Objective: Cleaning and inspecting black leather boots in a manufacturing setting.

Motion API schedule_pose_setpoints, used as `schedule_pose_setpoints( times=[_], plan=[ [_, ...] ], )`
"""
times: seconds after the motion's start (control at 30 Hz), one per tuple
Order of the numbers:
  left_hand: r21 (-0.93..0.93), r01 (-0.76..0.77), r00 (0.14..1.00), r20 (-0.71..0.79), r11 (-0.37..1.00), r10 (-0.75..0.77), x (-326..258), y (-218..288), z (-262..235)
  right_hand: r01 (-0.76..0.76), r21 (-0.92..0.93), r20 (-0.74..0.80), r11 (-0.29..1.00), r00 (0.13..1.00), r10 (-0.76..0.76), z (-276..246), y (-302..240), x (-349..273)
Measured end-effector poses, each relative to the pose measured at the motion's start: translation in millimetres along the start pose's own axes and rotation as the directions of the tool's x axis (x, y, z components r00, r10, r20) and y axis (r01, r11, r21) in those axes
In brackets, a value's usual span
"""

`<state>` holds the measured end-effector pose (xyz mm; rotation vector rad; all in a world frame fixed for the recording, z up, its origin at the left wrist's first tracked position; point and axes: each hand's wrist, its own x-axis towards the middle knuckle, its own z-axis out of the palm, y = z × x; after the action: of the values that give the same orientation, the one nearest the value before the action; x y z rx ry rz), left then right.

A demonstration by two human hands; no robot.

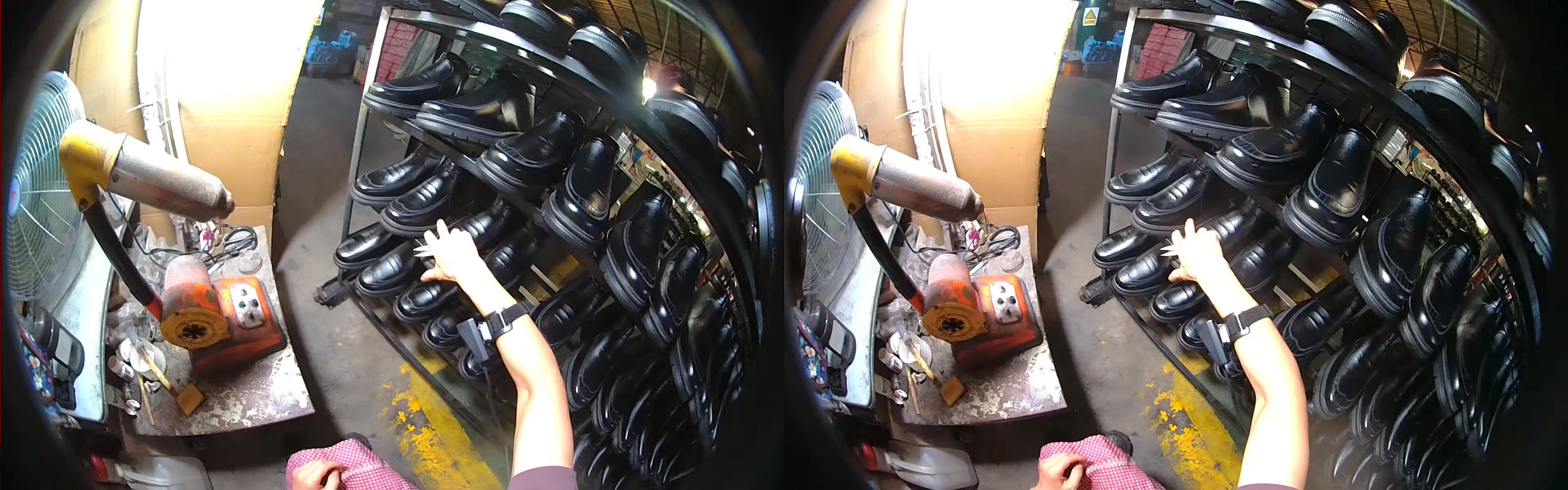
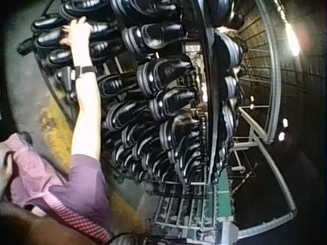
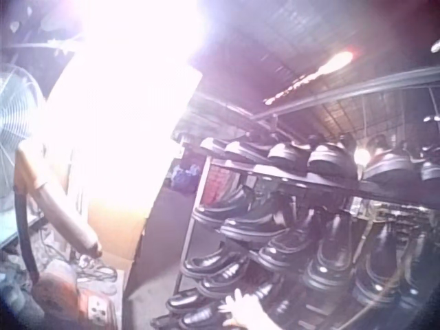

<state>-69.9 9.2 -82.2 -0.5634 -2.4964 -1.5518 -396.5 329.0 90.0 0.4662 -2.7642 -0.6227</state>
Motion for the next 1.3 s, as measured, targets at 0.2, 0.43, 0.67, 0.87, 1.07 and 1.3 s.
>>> schedule_pose_setpoints(
  times=[0.2, 0.43, 0.67, 0.87, 1.07, 1.3],
  plan=[
    [0.056, -0.007, 1.0, -0.029, 0.998, 0.009, 9, -2, 1, 0.129, 0.102, 0.05, 0.986, 0.99, -0.134, -17, 18, -25],
    [0.1, -0.063, 0.991, -0.108, 0.993, 0.073, 22, -11, -4, 0.069, 0.072, 0.054, 0.995, 0.996, -0.073, -26, 10, -60],
    [0.047, -0.084, 0.993, -0.078, 0.995, 0.087, 19, -28, 1, 0.096, 0.273, -0.259, 0.957, 0.965, -0.023, -12, -5, 23],
    [0.07, -0.048, 0.996, -0.075, 0.996, 0.053, 26, -19, 2, 0.058, 0.066, -0.128, 0.996, 0.99, -0.05, 18, -9, 76],
    [0.071, -0.021, 0.989, -0.141, 0.997, 0.031, 28, -19, -4, 0.11, 0.01, -0.013, 0.994, 0.994, -0.109, 1, 6, 24],
    [0.001, -0.06, 0.994, -0.093, 0.998, 0.06, 36, -25, 3, -0.068, 0.888, -0.146, 0.455, 0.896, 0.419, -1, 6, 54]
  ],
)
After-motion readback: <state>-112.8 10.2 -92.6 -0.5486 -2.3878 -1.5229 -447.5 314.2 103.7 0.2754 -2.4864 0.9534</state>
